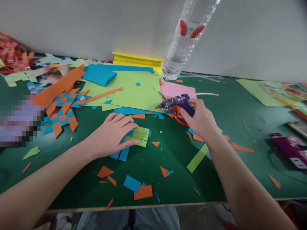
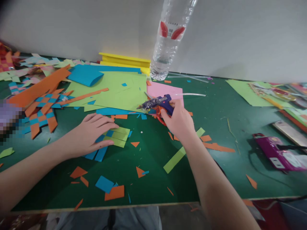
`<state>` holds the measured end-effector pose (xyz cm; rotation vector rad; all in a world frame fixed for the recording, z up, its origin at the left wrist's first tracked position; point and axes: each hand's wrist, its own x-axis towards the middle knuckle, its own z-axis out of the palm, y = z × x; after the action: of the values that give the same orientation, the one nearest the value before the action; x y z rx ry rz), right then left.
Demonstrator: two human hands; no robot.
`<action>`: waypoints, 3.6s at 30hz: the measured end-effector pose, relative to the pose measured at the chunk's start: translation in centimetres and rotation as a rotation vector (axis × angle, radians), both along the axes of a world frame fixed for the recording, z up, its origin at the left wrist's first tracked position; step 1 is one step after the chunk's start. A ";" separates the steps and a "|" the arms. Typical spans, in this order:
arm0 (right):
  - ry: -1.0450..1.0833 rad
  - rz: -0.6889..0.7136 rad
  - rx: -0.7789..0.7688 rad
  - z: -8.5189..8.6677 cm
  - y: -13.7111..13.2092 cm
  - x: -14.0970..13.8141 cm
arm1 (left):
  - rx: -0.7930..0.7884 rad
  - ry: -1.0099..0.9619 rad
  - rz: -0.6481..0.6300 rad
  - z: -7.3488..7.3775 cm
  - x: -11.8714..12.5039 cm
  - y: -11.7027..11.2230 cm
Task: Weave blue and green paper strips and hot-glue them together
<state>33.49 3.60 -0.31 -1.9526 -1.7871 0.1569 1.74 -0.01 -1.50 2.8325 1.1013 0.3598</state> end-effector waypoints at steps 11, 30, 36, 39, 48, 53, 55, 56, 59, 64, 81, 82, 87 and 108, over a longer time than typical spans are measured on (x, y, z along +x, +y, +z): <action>-0.002 -0.002 -0.002 0.0 0.0 0.1 | 0.040 0.014 -0.009 -0.2 0.0 -0.2; 0.006 0.005 0.029 -0.4 0.1 0.2 | 0.104 0.139 -0.024 -0.1 0.5 -1.1; 0.005 -0.003 0.027 -0.3 0.1 0.2 | 0.135 0.106 -0.023 0.0 0.6 -1.0; 0.005 -0.012 0.001 -0.1 0.0 0.0 | 0.115 -0.038 0.017 0.4 0.2 -0.6; 0.017 -0.018 -0.012 0.2 0.0 0.0 | 0.186 -0.077 0.187 1.0 -2.2 1.0; 0.008 -0.032 -0.024 0.4 0.1 0.0 | 0.185 -0.051 0.121 0.7 -2.5 1.3; 0.007 -0.038 -0.014 0.4 0.1 0.0 | 0.141 -0.032 0.127 0.7 -2.4 1.3; 0.008 -0.041 -0.010 0.4 0.1 0.0 | 0.112 -0.024 0.138 0.7 -2.3 1.3; 0.014 -0.045 -0.003 0.3 0.2 0.0 | 0.031 -0.004 0.164 0.7 -2.3 1.2; 0.021 -0.036 0.019 0.1 0.3 0.2 | -0.055 0.040 0.164 1.2 -2.6 1.3; 0.019 -0.035 0.011 0.2 0.2 0.1 | -0.439 -0.234 0.214 1.3 -2.6 1.6; 0.022 -0.035 0.014 0.1 0.2 0.1 | -0.484 -0.274 0.239 1.4 -2.5 1.5; 0.021 -0.034 0.013 0.1 0.2 0.1 | -0.640 -0.436 0.348 2.0 -2.1 1.3; 0.071 -0.091 0.103 0.4 0.3 0.7 | 0.011 -0.941 0.328 2.9 -1.4 -0.4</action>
<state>34.21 3.94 0.04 -1.9263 -1.6257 0.1001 0.30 -0.45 1.45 1.9928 1.2540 1.4987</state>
